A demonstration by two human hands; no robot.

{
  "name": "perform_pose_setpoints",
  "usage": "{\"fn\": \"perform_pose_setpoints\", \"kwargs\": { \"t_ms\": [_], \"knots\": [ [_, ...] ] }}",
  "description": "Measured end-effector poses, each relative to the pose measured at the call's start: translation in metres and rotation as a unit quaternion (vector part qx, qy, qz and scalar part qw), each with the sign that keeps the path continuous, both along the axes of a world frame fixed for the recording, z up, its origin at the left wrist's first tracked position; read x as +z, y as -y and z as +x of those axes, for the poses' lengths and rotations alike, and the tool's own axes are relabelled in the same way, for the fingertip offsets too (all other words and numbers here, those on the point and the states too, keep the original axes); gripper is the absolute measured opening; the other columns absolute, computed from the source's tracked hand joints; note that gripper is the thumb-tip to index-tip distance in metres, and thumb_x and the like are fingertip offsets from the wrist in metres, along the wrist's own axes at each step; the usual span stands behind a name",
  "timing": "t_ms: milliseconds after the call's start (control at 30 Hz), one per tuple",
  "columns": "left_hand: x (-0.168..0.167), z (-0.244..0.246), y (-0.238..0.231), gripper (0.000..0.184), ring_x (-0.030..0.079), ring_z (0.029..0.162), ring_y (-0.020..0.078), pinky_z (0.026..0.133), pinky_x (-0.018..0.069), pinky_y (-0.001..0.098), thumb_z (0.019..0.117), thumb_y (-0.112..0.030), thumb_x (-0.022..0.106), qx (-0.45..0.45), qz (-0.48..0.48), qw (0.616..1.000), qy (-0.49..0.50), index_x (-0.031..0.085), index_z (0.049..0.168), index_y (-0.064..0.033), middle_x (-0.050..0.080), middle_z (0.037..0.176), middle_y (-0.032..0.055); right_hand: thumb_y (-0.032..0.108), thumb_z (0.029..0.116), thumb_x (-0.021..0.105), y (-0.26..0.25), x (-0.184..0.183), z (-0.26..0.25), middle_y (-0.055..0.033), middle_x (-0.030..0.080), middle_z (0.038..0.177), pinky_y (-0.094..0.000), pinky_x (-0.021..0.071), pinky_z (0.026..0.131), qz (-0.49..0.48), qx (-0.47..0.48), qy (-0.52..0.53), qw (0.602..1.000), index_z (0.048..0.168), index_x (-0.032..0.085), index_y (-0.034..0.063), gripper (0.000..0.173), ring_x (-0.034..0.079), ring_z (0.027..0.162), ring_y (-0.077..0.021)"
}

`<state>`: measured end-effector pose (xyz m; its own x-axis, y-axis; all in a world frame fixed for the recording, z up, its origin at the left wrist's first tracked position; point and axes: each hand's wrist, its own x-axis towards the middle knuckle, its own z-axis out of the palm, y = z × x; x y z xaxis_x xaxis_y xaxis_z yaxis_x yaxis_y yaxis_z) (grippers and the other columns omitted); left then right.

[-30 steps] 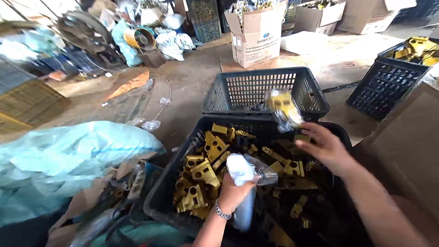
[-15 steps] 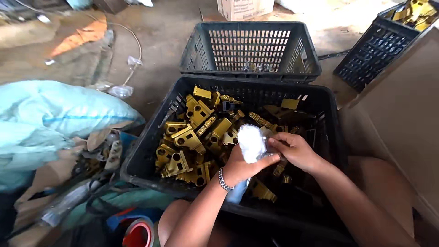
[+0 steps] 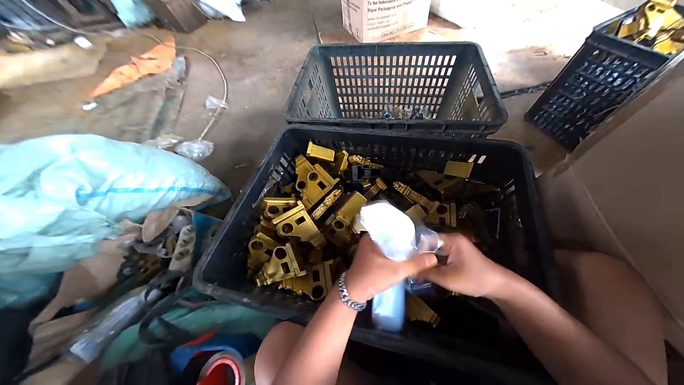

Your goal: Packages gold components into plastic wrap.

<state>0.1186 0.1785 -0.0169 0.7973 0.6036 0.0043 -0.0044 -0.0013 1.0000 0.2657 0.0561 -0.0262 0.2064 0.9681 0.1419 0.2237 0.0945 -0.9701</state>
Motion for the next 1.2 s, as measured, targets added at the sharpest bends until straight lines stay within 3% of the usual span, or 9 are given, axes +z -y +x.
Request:
{"fn": "perform_pose_setpoints", "kwargs": {
  "t_ms": [67,233,333,400,567,767,933,1067,1200],
  "knots": [
    [-0.006,0.002,0.001,0.036,0.064,0.074,0.0002,0.072,0.0564,0.0183,0.0678,-0.005,0.089,-0.031,0.007,0.999,0.024,0.064,0.093,-0.0068,0.067,0.080,-0.0075,0.009,0.0762,0.082,-0.007,0.001,-0.002,0.0092,0.064,0.075,-0.0096,0.0469,0.063,-0.011,0.024,0.013,1.000,0.081,0.067,0.0043,0.017,0.055,0.068,0.0103],
    [-0.004,-0.015,-0.042,0.029,0.063,0.070,-0.0002,0.069,0.0566,0.0201,0.0692,-0.007,0.080,0.152,0.242,0.958,0.011,0.065,0.093,-0.0026,0.065,0.076,-0.0049,0.008,0.0901,0.074,-0.036,0.018,0.058,0.0013,0.068,0.069,-0.0262,0.0588,0.064,-0.125,-0.070,-0.027,0.989,0.080,0.057,0.0087,0.020,0.067,0.063,-0.0085],
    [-0.008,-0.014,-0.048,0.031,0.068,0.076,0.0014,0.073,0.0583,0.0225,0.0710,-0.007,0.076,0.213,0.295,0.931,0.005,0.065,0.099,0.0020,0.070,0.083,0.0000,0.015,0.0891,0.080,-0.064,-0.002,0.076,-0.0183,0.066,0.120,-0.0532,0.0513,0.098,-0.232,-0.052,0.307,0.921,0.114,0.069,-0.0021,0.032,0.063,0.113,-0.0325],
    [-0.008,-0.013,-0.050,0.034,0.069,0.082,0.0017,0.078,0.0592,0.0223,0.0739,-0.007,0.077,0.216,0.298,0.930,0.019,0.065,0.104,0.0030,0.072,0.089,0.0014,0.021,0.0899,0.078,-0.083,-0.030,0.077,-0.0250,0.033,0.161,-0.0764,0.0164,0.114,-0.322,0.058,0.455,0.828,0.137,0.061,0.0002,0.055,0.022,0.149,-0.0514],
    [-0.006,-0.012,-0.050,0.032,0.067,0.079,-0.0020,0.076,0.0580,0.0181,0.0752,-0.009,0.082,0.238,0.317,0.915,0.079,0.065,0.100,0.0021,0.070,0.085,-0.0014,-0.005,0.0828,0.073,-0.079,-0.046,0.074,-0.0243,0.027,0.164,-0.0775,0.0058,0.116,-0.323,0.085,0.520,0.786,0.134,0.063,-0.0027,0.052,0.015,0.151,-0.0543],
    [0.000,-0.014,-0.052,0.035,0.066,0.080,-0.0012,0.077,0.0563,0.0184,0.0758,-0.010,0.081,0.263,0.339,0.902,0.051,0.065,0.102,0.0064,0.070,0.086,0.0037,0.015,0.0786,0.082,0.008,0.024,0.080,-0.0082,0.069,0.117,-0.0338,0.0595,0.091,-0.057,-0.114,0.115,0.985,0.132,0.060,0.0034,0.059,0.069,0.105,-0.0153],
    [-0.004,-0.010,-0.047,0.034,0.069,0.078,0.0063,0.074,0.0581,0.0261,0.0743,-0.010,0.081,0.254,0.363,0.896,0.017,0.067,0.101,0.0070,0.071,0.084,0.0083,0.043,0.1118,0.024,0.007,0.011,0.036,-0.0166,0.067,0.122,-0.0498,0.0630,0.078,-0.072,-0.188,-0.439,0.876,0.150,0.039,0.0213,0.047,0.072,0.099,-0.0344],
    [-0.006,-0.013,-0.046,0.032,0.069,0.076,0.0095,0.072,0.0576,0.0285,0.0697,-0.009,0.080,0.244,0.384,0.890,0.018,0.067,0.094,0.0072,0.070,0.080,0.0100,0.040,0.0996,0.057,-0.005,-0.009,0.008,-0.0240,0.072,0.103,-0.0389,0.0659,0.071,-0.003,-0.042,-0.611,0.790,0.121,0.055,0.0021,0.043,0.076,0.087,-0.0331],
    [-0.004,-0.013,-0.048,0.033,0.070,0.077,0.0117,0.073,0.0582,0.0307,0.0703,-0.009,0.080,0.253,0.384,0.888,0.006,0.067,0.096,0.0076,0.071,0.081,0.0118,0.052,0.0877,0.073,0.002,-0.008,0.024,-0.0204,0.065,0.134,-0.0412,0.0613,0.085,0.098,0.117,-0.492,0.857,0.136,0.062,0.0125,0.063,0.072,0.106,-0.0324]
  ]
}}
